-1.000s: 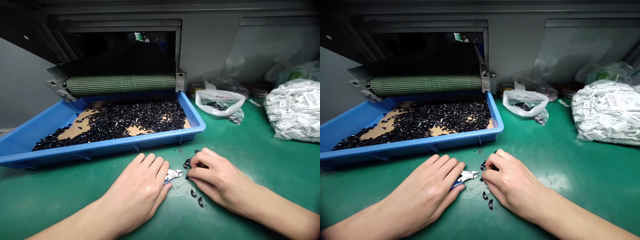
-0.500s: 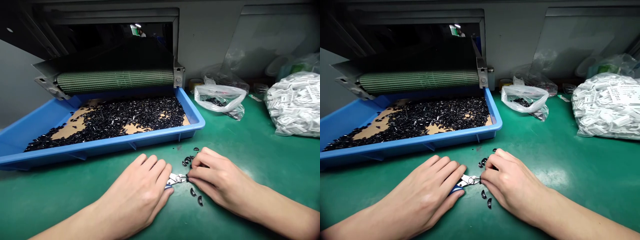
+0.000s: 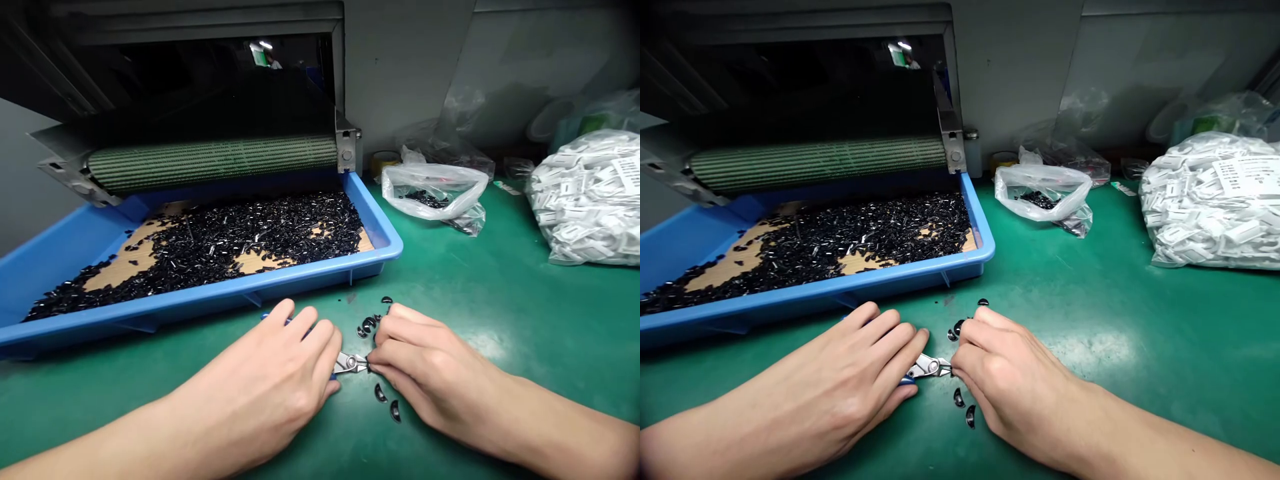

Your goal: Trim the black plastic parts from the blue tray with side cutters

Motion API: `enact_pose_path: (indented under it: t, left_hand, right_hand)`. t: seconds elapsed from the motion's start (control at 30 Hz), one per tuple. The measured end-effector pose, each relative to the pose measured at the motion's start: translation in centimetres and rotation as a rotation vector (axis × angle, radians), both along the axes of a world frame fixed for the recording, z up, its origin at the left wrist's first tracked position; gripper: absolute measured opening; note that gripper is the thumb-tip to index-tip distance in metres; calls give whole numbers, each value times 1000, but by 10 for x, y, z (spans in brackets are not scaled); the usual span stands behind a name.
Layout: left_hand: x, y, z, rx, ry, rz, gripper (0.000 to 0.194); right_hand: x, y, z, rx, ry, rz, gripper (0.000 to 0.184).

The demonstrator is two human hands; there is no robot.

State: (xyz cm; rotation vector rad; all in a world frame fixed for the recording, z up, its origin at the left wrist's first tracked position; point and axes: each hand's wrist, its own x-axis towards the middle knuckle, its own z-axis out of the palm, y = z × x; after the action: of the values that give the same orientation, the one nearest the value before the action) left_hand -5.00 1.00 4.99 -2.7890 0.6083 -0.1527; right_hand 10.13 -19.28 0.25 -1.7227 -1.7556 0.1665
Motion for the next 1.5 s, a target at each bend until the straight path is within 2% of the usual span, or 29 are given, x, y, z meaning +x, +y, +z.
enact_pose_path:
  t: [0.3, 0.43, 0.53, 0.67, 0.77, 0.9, 1.03, 1.3, 1.5]
  left_hand:
    - [8, 0, 0, 124, -48, -134, 27]
    - [3, -4, -1, 82, -29, -72, 27]
    - [-7, -3, -3, -31, 6, 5, 27]
    - [-19, 1, -10, -94, -16, 80, 30]
    - [-23, 3, -16, -107, -28, 113, 34]
    - [-23, 5, -21, -149, -44, 152, 34]
    - [-24, 6, -21, -165, -34, 179, 34]
    - [-13, 4, -17, -172, -3, 174, 37]
    - [-12, 9, -18, -167, -16, 172, 38]
  right_hand:
    - [3, -2, 5, -49, -21, 42, 24]
    - [8, -3, 13, -95, -23, 39, 22]
    - [12, 1, 15, -4, -24, -52, 20]
    - [13, 11, 7, 49, -156, -120, 18]
    - [11, 14, 4, 54, -214, -116, 23]
    - [10, 10, 10, -10, -96, -36, 22]
    - [10, 6, 18, -96, 25, 35, 25]
    - [13, 5, 15, -113, 26, -93, 8]
    - [10, 4, 13, -64, -27, -107, 16]
